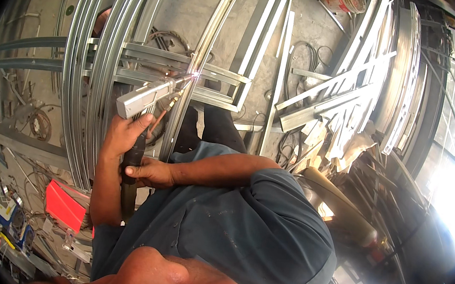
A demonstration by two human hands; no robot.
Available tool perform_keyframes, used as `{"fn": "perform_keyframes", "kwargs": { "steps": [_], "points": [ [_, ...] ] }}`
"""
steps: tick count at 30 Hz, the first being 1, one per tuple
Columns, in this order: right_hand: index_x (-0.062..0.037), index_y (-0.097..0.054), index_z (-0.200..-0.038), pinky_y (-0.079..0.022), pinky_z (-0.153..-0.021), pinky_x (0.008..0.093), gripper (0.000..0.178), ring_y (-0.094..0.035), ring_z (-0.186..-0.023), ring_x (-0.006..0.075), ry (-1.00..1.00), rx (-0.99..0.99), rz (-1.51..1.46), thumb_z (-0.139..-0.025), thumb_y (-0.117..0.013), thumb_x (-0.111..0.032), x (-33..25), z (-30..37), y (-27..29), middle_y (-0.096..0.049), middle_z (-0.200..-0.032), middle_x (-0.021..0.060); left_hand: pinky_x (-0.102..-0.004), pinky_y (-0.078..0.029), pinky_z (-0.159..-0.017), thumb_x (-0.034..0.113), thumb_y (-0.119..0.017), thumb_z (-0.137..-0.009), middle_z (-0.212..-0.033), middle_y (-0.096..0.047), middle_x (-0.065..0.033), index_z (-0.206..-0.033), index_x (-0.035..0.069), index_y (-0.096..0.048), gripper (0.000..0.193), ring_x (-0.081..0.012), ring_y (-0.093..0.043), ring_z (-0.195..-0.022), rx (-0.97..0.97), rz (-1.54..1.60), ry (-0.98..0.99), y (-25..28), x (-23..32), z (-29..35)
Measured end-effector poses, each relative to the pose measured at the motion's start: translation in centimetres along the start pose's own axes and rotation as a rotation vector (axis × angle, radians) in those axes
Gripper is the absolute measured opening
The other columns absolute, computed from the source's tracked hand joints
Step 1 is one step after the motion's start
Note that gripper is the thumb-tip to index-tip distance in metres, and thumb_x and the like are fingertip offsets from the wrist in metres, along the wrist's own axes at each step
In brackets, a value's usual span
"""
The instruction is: The person welds metal frame components using a handheld welding tool, creating bright sparks along the seams. They reposition the frame pieces and continue welding different sections, then lift and move the assembled frame at the end.
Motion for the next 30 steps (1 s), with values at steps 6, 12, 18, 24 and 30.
{"fn": "perform_keyframes", "kwargs": {
  "steps": [6, 12, 18, 24, 30],
  "points": [
    [-0.0035, -0.045, -0.142, -0.043, -0.109, 0.0410, 0.062, -0.055, -0.127, 0.0223, -0.066, -0.031, 0.143, -0.095, -0.070, -0.036, -0.2, 1.2, -0.4, -0.057, -0.136, 0.0084, -0.0282, -0.050, -0.058, 0.023, -0.071, -0.094, -0.087, -0.067, -0.0060, -0.122, -0.004, -0.061, 0.040, -0.0124, -0.062, -0.066, 0.047, 0.051, -0.108, -0.4, 1.5, 1.3],
    [0.0023, -0.050, -0.138, -0.042, -0.108, 0.0377, 0.063, -0.053, -0.126, 0.0223, -0.039, -0.142, 0.525, -0.093, -0.073, -0.036, -1.7, 2.1, -1.9, -0.060, -0.133, 0.0096, -0.0279, -0.051, -0.059, 0.021, -0.072, -0.093, -0.087, -0.066, -0.0057, -0.121, -0.004, -0.062, 0.039, -0.0115, -0.061, -0.068, 0.141, -0.061, -0.265, -0.7, 4.7, 3.3],
    [0.0038, -0.055, -0.134, -0.041, -0.108, 0.0365, 0.059, -0.055, -0.123, 0.0227, -0.203, -0.190, 0.458, -0.093, -0.073, -0.034, 1.9, 4.2, -2.1, -0.063, -0.129, 0.0108, -0.0329, -0.053, -0.077, 0.010, -0.074, -0.087, -0.092, -0.069, -0.0089, -0.119, -0.005, -0.061, 0.038, -0.0178, -0.067, -0.083, 0.247, -0.374, -0.338, -2.0, 6.5, 7.8],
    [0.0033, -0.059, -0.130, -0.044, -0.105, 0.0349, 0.051, -0.057, -0.120, 0.0214, -0.299, -0.321, 0.512, -0.091, -0.076, -0.024, 6.0, 7.1, -2.4, -0.065, -0.125, 0.0112, -0.0401, -0.054, -0.074, 0.004, -0.073, -0.079, -0.086, -0.072, -0.0158, -0.100, -0.003, -0.068, 0.023, -0.0327, -0.070, -0.080, 0.471, -0.177, -0.158, -4.1, 1.4, 14.0],
    [0.0024, -0.063, -0.125, -0.046, -0.101, 0.0337, 0.047, -0.060, -0.115, 0.0209, -0.494, -0.395, 0.680, -0.086, -0.078, -0.020, 13.2, 12.2, 0.7, -0.068, -0.121, 0.0115, -0.0428, -0.052, -0.081, 0.004, -0.072, -0.079, -0.104, -0.068, -0.0209, -0.110, -0.003, -0.063, 0.033, -0.0374, -0.067, -0.094, 0.671, -0.263, -0.121, -9.8, -2.4, 20.2]
  ]
}}
Point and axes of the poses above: each hand's wrist, its own z-axis away from the middle knuckle, its own y-axis out of the back of the hand, x = y × z, the point moved 10 cm from there along -z, towards the middle knuckle
